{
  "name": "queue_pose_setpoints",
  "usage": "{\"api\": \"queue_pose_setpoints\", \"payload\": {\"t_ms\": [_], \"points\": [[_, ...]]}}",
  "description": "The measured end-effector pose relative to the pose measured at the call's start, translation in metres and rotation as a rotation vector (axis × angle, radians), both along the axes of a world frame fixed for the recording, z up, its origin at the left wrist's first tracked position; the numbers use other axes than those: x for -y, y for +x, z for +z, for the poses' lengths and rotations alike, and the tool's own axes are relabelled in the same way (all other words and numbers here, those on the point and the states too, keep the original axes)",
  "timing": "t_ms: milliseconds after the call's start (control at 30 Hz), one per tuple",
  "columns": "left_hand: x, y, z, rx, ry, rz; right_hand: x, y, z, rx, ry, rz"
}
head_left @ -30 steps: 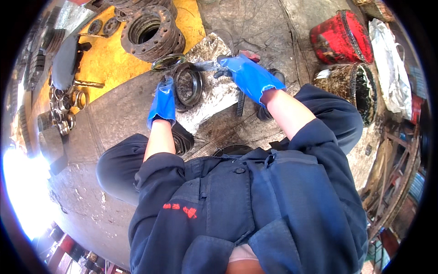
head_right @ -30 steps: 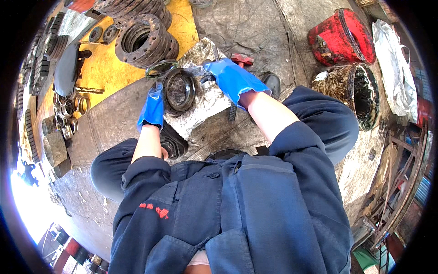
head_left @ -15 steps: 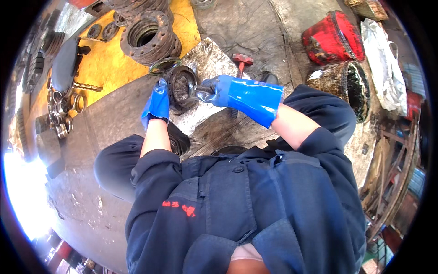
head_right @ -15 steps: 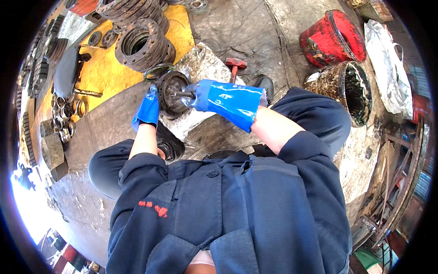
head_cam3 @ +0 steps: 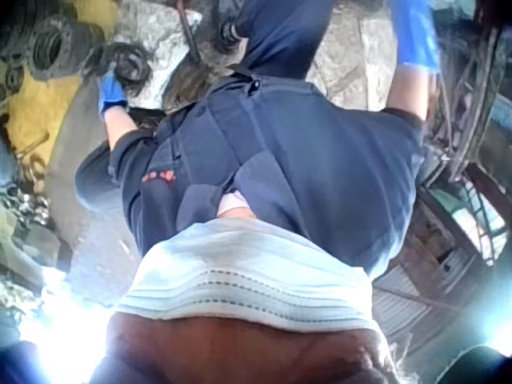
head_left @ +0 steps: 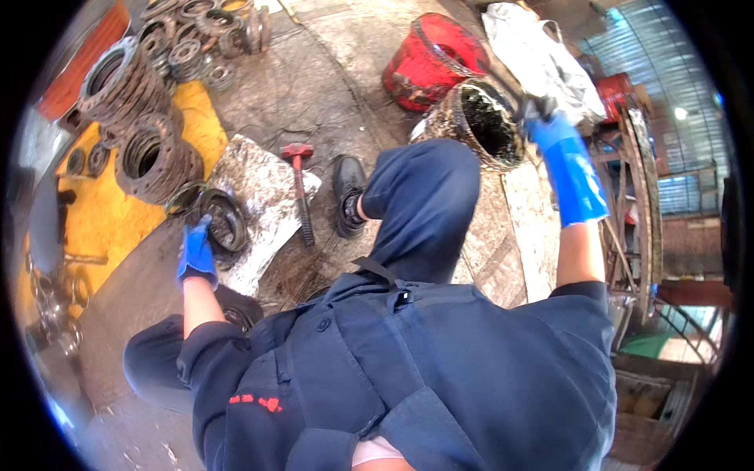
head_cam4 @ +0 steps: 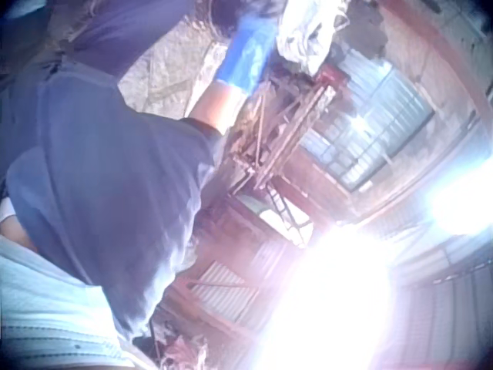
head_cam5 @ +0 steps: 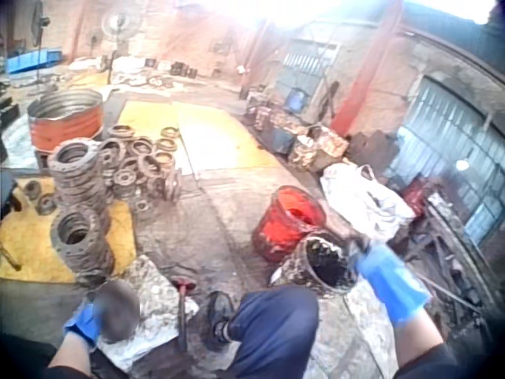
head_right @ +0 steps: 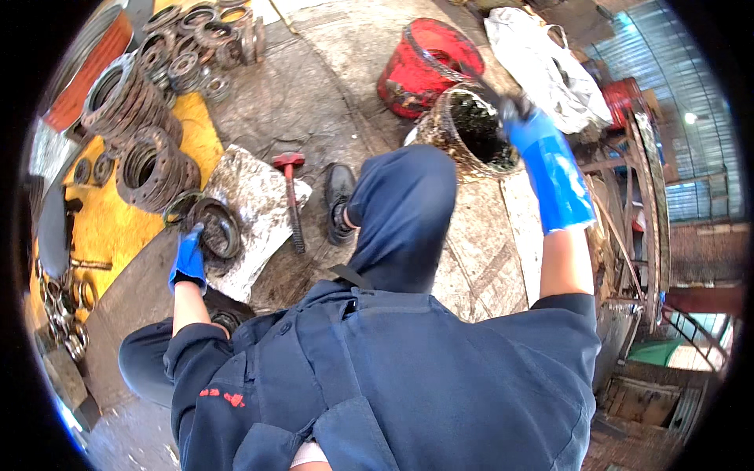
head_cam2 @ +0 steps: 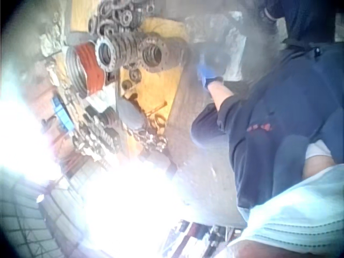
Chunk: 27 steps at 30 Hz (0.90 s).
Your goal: The person cleans large metal rings and components by applying grease or solvent with a brush and using a hammer to tap off loose debris.
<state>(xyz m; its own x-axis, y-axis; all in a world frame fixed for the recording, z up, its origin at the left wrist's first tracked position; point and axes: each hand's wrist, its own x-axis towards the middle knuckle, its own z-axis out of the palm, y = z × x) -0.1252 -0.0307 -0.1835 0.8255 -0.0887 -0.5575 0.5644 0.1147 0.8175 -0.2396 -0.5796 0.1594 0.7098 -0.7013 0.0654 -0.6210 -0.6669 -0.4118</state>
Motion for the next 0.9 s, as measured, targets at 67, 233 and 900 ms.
{"api": "queue_pose_setpoints", "payload": {"t_ms": [67,233,900], "points": [[-0.001,0.0,-0.008,0.038,0.065,-0.066,0.096,-0.051,-0.065,-0.136,-0.262,0.129],[-0.014,-0.009,-0.018,0.035,0.569,-0.24,0.096,-0.113,-0.146,-0.658,-0.45,-0.121],[0.017,-0.021,-0.014,0.274,0.665,-0.407,0.057,-0.059,-0.062,0.31,0.187,0.313]]}}
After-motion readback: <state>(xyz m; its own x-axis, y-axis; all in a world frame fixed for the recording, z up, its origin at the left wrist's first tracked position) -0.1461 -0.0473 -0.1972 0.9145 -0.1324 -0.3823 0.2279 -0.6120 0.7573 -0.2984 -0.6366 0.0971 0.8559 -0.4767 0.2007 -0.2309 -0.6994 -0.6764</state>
